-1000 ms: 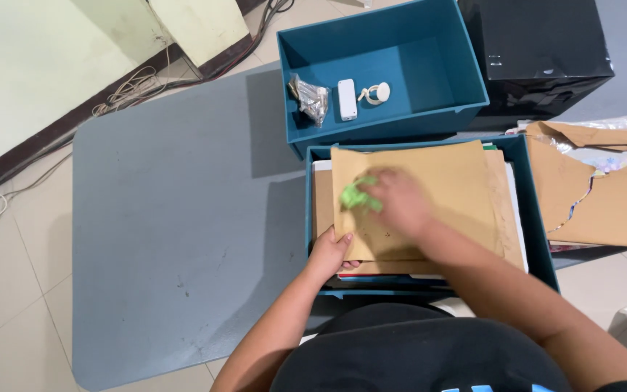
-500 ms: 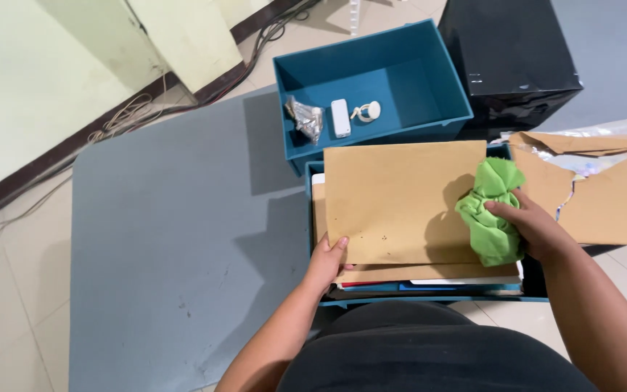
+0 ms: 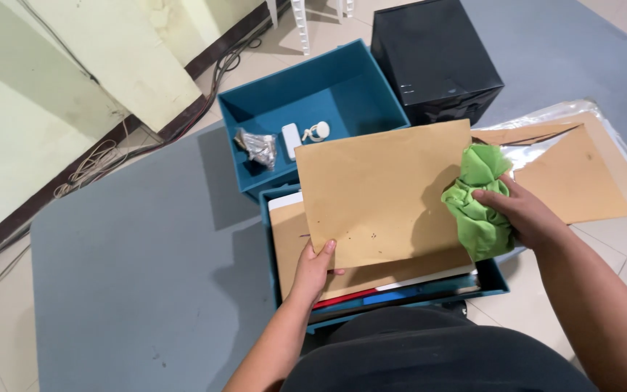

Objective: Cleaning and organizing folders and magazines using a cloth and storage bins.

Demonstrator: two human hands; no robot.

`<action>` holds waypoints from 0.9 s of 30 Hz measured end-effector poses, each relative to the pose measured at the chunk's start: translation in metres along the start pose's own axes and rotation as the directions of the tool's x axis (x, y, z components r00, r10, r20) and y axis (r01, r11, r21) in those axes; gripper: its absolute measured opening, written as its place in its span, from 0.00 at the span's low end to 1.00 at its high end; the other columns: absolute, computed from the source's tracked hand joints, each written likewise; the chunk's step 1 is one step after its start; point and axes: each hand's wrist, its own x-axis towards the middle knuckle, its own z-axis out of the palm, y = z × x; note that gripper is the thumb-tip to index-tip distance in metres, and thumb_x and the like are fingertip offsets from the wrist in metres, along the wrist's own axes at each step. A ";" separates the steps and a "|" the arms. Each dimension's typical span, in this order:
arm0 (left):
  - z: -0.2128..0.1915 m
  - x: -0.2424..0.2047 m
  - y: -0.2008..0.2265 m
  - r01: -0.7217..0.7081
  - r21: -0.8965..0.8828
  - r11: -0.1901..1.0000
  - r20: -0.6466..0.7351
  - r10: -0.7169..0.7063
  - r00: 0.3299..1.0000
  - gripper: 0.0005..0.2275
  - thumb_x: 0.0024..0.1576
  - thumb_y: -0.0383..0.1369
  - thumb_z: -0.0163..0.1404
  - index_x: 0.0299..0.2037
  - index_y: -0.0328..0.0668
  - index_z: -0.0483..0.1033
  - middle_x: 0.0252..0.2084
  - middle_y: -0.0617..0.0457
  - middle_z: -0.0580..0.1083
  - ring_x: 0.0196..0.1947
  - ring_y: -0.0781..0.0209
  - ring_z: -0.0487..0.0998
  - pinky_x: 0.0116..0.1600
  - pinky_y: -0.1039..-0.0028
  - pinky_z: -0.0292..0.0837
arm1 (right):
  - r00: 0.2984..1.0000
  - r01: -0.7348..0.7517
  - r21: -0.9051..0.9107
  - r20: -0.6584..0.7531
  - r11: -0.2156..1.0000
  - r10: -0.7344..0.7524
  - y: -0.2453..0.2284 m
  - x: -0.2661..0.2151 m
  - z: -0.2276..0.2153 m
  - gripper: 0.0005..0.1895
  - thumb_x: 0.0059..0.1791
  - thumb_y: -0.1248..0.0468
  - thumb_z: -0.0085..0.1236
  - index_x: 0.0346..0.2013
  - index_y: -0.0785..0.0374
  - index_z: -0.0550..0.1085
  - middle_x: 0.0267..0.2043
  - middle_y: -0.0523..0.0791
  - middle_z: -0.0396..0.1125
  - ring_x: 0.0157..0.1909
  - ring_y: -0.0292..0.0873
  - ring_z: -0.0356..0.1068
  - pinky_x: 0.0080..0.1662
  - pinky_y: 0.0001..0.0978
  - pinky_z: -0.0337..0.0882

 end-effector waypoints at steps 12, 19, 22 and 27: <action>0.248 0.077 -0.017 0.095 0.054 0.994 0.141 -0.102 0.985 0.18 0.65 0.35 0.44 0.64 0.42 0.63 0.52 0.49 0.76 0.41 0.58 0.81 0.35 0.71 0.81 | 0.984 0.157 0.302 -0.126 0.940 -0.124 0.001 0.004 -0.245 0.28 0.52 0.55 0.53 0.66 0.61 0.65 0.52 0.47 0.71 0.47 0.43 0.75 0.48 0.42 0.75; 0.357 0.140 -0.085 0.001 0.203 0.979 0.215 -0.046 0.976 0.17 0.66 0.35 0.47 0.58 0.27 0.69 0.51 0.42 0.77 0.45 0.55 0.81 0.40 0.66 0.84 | 0.988 0.091 0.329 -0.151 0.940 -0.042 0.016 0.035 -0.364 0.24 0.56 0.53 0.52 0.62 0.64 0.71 0.51 0.48 0.73 0.48 0.44 0.75 0.49 0.40 0.74; 0.374 0.148 -0.096 -0.197 0.436 0.878 0.197 0.121 0.973 0.18 0.64 0.35 0.51 0.58 0.28 0.72 0.52 0.37 0.80 0.52 0.47 0.83 0.57 0.63 0.77 | 0.988 0.057 0.330 -0.154 0.942 -0.006 0.018 0.050 -0.390 0.24 0.56 0.53 0.52 0.61 0.65 0.70 0.51 0.48 0.72 0.48 0.46 0.75 0.49 0.42 0.75; 0.389 0.153 -0.063 -0.114 0.773 0.625 -0.010 0.192 0.981 0.37 0.52 0.38 0.61 0.69 0.30 0.56 0.66 0.32 0.62 0.68 0.38 0.60 0.70 0.60 0.54 | 0.993 -0.015 0.316 -0.106 0.949 0.052 0.027 0.089 -0.410 0.23 0.55 0.56 0.52 0.61 0.65 0.69 0.51 0.49 0.73 0.49 0.47 0.75 0.50 0.44 0.76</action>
